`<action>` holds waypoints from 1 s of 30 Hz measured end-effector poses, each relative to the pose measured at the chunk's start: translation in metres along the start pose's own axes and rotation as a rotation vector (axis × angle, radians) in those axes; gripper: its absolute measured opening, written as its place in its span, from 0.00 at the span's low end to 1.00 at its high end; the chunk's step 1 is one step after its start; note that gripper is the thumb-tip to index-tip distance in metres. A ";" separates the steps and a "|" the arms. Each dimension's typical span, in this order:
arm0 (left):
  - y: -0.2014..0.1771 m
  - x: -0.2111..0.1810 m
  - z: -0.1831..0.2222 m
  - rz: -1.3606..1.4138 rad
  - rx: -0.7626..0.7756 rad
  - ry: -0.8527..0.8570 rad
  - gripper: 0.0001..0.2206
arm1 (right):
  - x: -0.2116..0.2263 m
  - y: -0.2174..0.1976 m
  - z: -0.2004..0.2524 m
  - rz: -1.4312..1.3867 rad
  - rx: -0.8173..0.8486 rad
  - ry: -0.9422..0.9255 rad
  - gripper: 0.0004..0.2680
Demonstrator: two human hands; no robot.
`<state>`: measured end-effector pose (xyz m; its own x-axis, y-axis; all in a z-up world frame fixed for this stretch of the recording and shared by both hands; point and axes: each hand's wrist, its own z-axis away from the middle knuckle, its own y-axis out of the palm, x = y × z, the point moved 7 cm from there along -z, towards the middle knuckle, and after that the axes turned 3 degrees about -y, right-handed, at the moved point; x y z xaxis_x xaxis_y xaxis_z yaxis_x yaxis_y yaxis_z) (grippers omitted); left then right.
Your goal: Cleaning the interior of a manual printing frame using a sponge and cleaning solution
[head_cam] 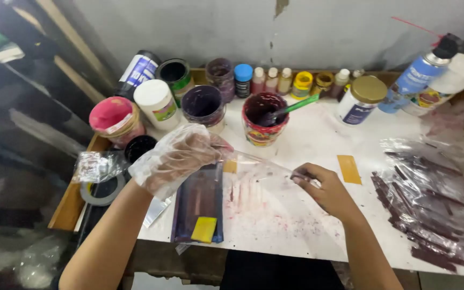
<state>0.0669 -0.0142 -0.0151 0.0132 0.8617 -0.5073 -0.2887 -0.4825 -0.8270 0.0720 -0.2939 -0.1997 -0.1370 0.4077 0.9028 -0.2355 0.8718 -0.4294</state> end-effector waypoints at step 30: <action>0.163 0.040 -0.071 -1.475 -0.825 0.103 0.19 | -0.159 -0.035 0.012 0.848 -0.222 -0.209 0.11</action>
<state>0.0883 -0.0690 -0.1874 -0.1371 0.6232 0.7699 0.5652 0.6875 -0.4559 0.0900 -0.3923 -0.3288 -0.3573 0.8990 0.2532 0.2125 0.3423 -0.9153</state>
